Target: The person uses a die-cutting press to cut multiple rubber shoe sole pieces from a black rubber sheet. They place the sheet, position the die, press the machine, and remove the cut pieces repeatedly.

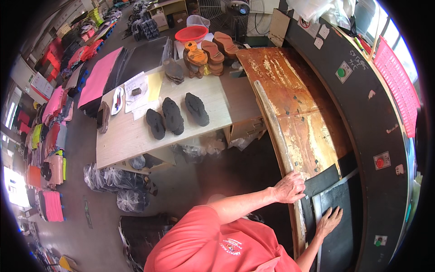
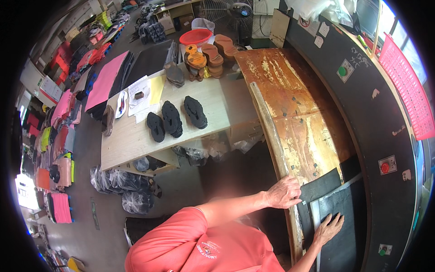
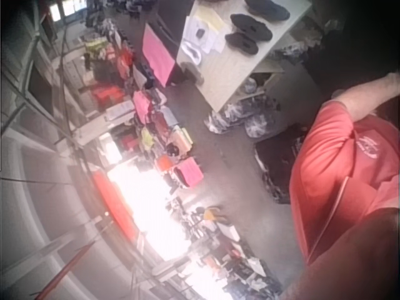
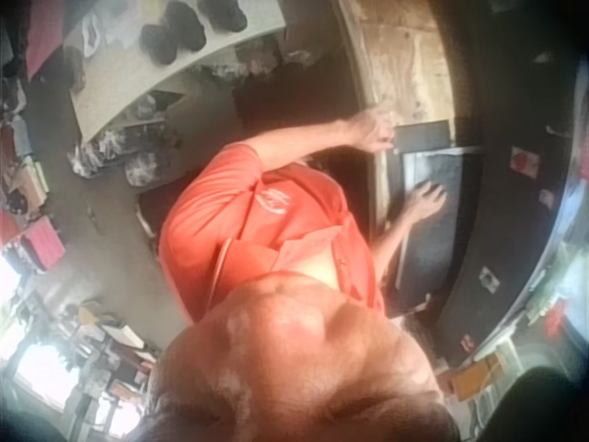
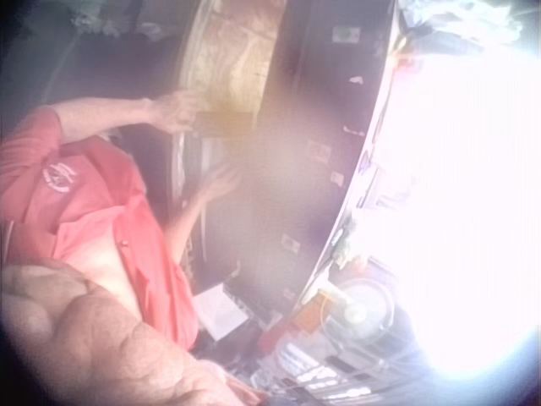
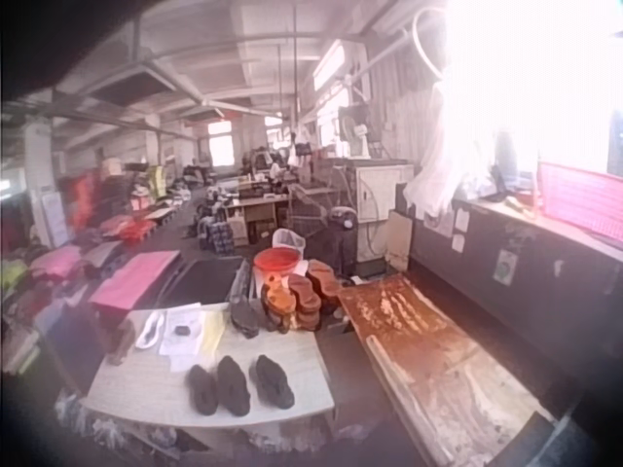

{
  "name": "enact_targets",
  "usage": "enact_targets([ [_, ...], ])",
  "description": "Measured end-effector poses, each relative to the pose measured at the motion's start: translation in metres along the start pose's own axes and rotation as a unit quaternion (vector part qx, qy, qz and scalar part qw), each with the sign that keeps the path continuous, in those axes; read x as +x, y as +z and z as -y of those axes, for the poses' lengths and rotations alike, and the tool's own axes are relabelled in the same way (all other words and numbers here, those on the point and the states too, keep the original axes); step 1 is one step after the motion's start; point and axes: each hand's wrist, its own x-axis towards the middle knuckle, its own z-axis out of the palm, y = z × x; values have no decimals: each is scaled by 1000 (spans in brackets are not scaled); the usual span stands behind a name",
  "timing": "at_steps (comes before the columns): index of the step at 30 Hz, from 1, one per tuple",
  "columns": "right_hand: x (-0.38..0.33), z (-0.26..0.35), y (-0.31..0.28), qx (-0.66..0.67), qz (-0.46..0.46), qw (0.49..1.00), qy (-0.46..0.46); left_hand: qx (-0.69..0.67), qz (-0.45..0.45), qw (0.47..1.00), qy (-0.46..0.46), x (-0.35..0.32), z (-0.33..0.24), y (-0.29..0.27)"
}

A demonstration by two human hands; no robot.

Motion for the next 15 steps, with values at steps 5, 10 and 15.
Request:
enact_targets([
  [5, -2, 5, -7, -3, -2, 1000, -8, -12, 3, 1000, -6, 0, -5, -4],
  [10, -4, 8, -14, 11, 7, 1000, -17, -11, 31, 999, -18, 3, -5, -7],
  [15, -4, 11, -21, 29, 20, 999, -24, 12, 61, 998, -26, 9, -5, -12],
])
